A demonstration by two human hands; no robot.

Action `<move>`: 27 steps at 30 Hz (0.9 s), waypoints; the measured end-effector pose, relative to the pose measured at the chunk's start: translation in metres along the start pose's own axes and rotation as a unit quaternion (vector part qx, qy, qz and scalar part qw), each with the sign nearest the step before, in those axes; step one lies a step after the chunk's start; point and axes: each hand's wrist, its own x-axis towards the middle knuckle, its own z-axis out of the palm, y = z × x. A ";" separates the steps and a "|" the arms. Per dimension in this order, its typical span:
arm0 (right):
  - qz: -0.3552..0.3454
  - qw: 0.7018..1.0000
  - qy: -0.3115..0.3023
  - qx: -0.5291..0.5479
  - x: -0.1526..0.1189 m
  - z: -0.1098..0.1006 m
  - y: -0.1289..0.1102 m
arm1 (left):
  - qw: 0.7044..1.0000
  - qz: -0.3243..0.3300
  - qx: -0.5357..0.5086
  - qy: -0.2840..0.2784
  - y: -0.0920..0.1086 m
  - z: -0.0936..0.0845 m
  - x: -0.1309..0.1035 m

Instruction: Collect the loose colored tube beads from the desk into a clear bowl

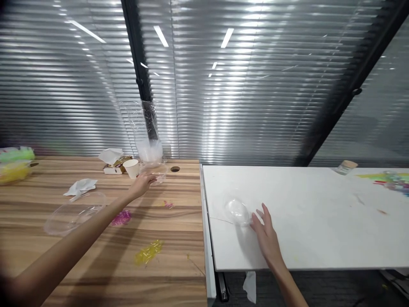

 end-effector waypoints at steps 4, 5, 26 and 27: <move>-0.066 0.989 0.009 -0.135 0.000 -0.006 -0.004 | 0.998 0.003 0.017 0.062 -0.009 0.008 -0.012; -0.106 0.979 0.030 -0.173 -0.005 -0.006 -0.007 | 0.997 0.001 0.022 0.078 -0.011 0.007 -0.019; -0.389 0.783 -0.361 -0.323 0.002 0.274 -0.056 | 0.990 -0.082 -0.113 -0.010 -0.004 0.006 -0.107; -0.392 0.780 -0.354 -0.334 0.003 0.280 -0.054 | 0.990 -0.076 -0.119 -0.010 -0.005 0.005 -0.109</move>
